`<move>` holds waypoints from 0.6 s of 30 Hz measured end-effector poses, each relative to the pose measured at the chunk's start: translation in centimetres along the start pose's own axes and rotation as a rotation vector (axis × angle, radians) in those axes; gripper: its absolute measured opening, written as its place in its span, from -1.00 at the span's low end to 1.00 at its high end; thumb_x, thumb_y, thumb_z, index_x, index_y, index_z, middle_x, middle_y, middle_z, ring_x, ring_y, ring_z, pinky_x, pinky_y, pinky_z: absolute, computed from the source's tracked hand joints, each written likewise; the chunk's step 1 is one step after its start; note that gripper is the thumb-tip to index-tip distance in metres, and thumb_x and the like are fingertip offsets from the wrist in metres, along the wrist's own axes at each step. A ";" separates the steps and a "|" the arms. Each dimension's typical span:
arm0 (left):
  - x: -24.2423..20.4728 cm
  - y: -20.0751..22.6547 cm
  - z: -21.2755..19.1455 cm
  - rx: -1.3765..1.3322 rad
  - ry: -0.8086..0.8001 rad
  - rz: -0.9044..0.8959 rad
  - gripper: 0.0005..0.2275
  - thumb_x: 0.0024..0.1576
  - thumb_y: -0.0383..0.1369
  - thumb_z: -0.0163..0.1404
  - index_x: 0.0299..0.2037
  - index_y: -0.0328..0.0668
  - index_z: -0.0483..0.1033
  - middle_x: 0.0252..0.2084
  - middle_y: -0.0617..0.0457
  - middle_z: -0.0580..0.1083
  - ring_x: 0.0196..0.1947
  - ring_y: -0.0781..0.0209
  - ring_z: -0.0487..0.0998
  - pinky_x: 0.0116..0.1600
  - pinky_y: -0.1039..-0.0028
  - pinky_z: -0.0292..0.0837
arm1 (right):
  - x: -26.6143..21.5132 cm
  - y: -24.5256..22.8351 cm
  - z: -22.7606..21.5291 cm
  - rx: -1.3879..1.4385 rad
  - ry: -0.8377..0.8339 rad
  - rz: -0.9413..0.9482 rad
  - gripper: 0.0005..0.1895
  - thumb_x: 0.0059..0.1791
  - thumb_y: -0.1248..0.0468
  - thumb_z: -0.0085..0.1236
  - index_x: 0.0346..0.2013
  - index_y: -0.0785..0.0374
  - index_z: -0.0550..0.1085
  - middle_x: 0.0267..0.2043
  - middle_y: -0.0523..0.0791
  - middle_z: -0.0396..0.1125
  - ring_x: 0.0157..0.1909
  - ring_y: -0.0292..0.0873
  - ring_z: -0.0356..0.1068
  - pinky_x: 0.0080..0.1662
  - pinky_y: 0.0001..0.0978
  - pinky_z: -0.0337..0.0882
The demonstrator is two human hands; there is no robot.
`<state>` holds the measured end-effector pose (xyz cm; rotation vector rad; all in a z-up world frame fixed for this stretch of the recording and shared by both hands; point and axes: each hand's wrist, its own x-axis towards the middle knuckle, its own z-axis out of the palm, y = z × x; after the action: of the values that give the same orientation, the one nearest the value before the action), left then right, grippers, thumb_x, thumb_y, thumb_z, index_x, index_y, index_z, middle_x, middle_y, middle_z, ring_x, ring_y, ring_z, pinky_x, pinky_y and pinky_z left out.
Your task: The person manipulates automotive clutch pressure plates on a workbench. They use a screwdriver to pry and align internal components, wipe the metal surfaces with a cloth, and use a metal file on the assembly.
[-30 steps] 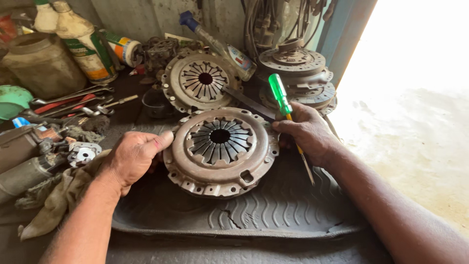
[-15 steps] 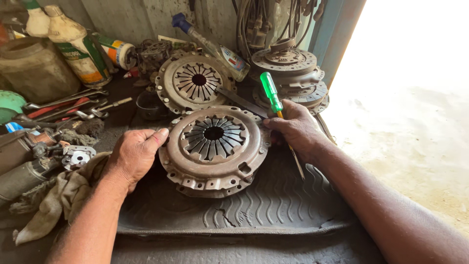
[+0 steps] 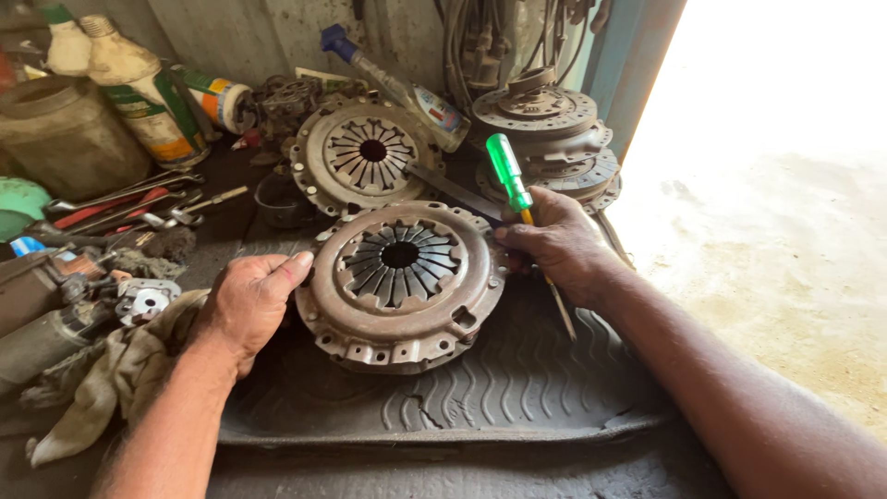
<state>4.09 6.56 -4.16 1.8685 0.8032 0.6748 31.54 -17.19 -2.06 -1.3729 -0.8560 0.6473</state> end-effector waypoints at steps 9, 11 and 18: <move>-0.4 0.7 0.1 -0.048 -0.010 -0.051 -0.67 0.20 -0.16 0.04 -0.39 -0.33 0.65 -0.49 0.17 0.45 -0.43 0.35 0.33 -0.23 0.46 0.31 | 0.5 0.4 0.1 0.066 0.015 -0.017 -0.81 -0.08 0.43 0.22 -0.21 0.28 0.40 -0.48 -0.17 0.33 -0.52 -0.31 0.34 -0.45 -0.46 0.40; -0.4 0.8 0.1 0.009 -0.001 -0.031 -0.63 0.20 -0.14 0.04 -0.43 -0.34 0.62 -0.52 0.18 0.39 -0.45 0.36 0.29 -0.27 0.43 0.28 | 0.7 0.7 -0.1 0.067 0.023 -0.003 -0.81 -0.07 0.42 0.21 -0.21 0.27 0.40 -0.48 -0.16 0.34 -0.54 -0.30 0.34 -0.45 -0.45 0.40; -0.3 1.3 0.5 0.105 0.090 0.013 -0.53 0.19 -0.04 0.05 -0.50 -0.41 0.51 -0.59 0.15 0.31 -0.49 0.30 0.23 -0.34 0.36 0.26 | 0.7 1.1 -0.9 0.062 0.000 0.010 -0.81 -0.10 0.43 0.19 -0.22 0.28 0.40 -0.49 -0.13 0.36 -0.56 -0.26 0.37 -0.45 -0.42 0.42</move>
<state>4.54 5.64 -3.23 1.9509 0.9001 0.7411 32.78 -16.97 -3.05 -1.3218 -0.8237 0.6762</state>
